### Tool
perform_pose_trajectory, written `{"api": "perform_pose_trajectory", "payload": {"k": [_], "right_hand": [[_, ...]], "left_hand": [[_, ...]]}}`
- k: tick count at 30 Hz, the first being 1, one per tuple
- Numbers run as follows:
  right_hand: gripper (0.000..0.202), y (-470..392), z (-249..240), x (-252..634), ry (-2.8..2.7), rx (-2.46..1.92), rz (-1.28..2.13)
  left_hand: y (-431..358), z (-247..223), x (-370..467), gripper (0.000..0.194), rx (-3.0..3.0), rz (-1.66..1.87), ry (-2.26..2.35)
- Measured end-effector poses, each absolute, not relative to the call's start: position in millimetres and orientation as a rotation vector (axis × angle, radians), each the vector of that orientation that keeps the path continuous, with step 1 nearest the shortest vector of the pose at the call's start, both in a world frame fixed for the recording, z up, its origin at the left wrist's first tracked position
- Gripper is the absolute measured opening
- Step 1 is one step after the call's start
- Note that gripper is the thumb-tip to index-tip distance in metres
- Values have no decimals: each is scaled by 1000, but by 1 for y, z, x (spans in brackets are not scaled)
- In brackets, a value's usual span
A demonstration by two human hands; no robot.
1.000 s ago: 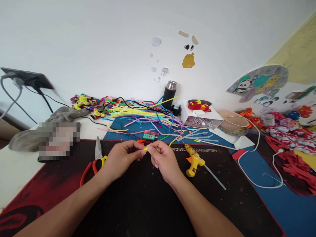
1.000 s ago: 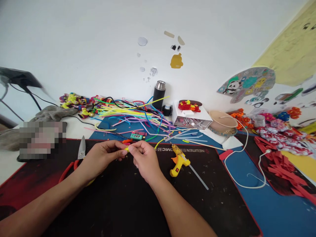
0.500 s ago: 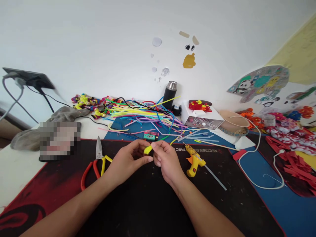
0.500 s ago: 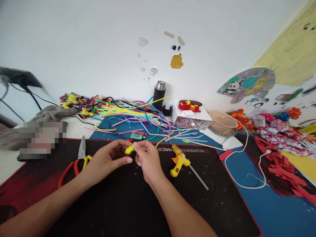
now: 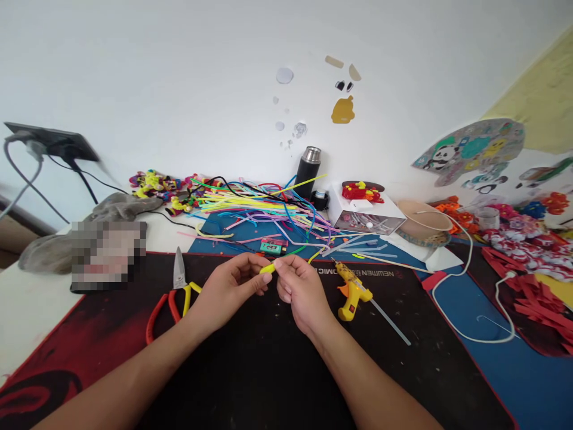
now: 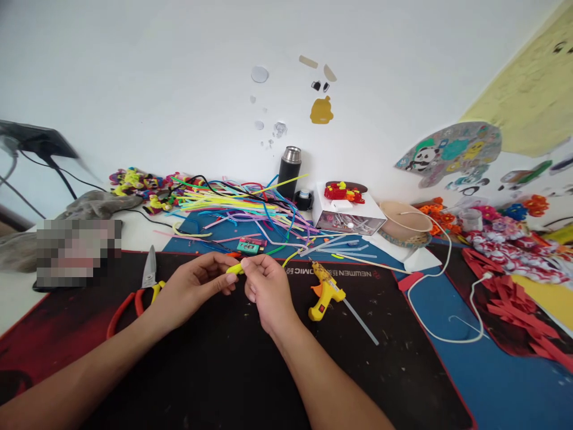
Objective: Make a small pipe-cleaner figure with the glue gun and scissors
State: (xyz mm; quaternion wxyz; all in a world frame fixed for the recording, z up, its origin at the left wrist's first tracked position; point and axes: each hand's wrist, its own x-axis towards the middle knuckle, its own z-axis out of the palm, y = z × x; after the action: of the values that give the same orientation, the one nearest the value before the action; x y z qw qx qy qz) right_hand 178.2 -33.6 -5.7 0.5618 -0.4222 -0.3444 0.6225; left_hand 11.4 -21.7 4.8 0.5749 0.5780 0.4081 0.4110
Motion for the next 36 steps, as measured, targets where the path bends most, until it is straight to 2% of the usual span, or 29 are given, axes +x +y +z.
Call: {"api": "perform_pose_trajectory", "payload": {"k": [17,27,36], "right_hand": [[39,-37,-2,178,-848,-951,1547],[51,-35,5,183,-778,-929,1572],[44,-39,-1,180,-1010,-973,1511]], "left_hand": [[-20,14,7,36,1378,1006,1028],[-18,15,3,35,1302,1092,1023],[-19,12,2,32,1402,1083,1056]]}}
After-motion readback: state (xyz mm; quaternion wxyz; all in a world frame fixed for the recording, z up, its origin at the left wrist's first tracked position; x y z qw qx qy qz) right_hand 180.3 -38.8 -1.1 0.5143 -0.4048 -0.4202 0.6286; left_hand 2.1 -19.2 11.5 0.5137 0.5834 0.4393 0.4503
